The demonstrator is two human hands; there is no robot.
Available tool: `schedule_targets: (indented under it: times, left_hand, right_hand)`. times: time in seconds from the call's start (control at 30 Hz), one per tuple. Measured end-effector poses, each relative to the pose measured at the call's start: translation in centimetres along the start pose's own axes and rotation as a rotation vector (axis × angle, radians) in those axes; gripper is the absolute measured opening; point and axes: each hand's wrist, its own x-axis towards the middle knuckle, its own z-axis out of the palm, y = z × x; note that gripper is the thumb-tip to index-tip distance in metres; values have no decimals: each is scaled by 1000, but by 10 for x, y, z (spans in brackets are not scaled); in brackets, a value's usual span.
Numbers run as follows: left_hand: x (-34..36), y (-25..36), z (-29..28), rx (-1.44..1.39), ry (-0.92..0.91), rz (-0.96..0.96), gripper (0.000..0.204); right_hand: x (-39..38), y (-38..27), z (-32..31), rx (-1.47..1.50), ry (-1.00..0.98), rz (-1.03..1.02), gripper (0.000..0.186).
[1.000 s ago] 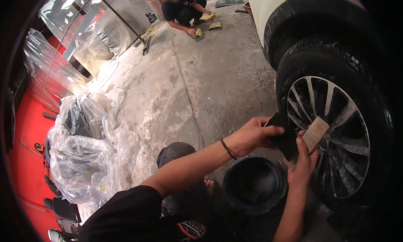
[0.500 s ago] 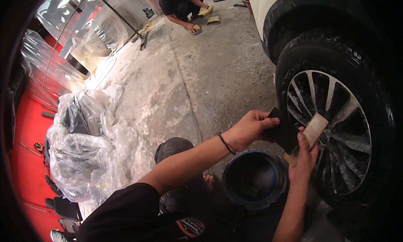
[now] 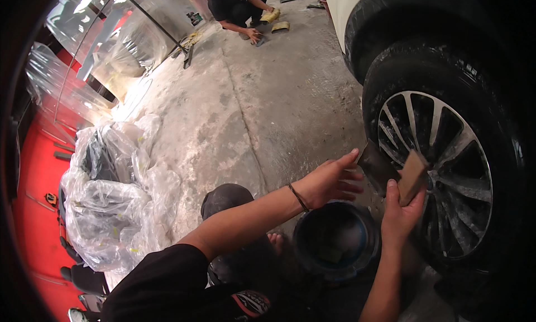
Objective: The person sands a pinkish spot on the front fender of a white car using a sanding block. They repeatedly dip the block into a bucket of water and continue sanding the area above the wheel arch.
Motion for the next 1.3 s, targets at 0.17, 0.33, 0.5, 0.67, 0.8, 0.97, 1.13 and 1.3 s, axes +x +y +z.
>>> schedule_targets:
  times: [0.17,0.33,0.5,0.67,0.8,0.97,1.13,1.3]
  left_hand:
    - [-3,-1,17,-200,-209,-2,74]
    - [21,-20,18,-163,-298,205,37]
    - [13,-35,27,-90,-288,122,23]
    - [37,-122,-22,195,-520,-8,35]
    - [64,-198,-81,947,-277,-96,49]
    - [166,-311,-130,1574,-480,90,46]
    - [181,-417,-180,1299,170,368,40]
    - [126,-265,-83,1750,-55,-31,43]
  right_hand:
    - [-16,-11,6,-117,-243,-29,55]
    - [-27,-32,5,-281,-410,-243,57]
    - [-22,-21,-18,-44,-208,-109,48]
    - [-3,-24,-17,267,-15,-36,43]
    - [-3,-27,-19,240,-77,-43,43]
    - [-16,-29,-23,213,-82,-50,39]
    - [-29,-36,-26,147,-163,-90,39]
    - [-12,-31,-46,73,-133,60,36]
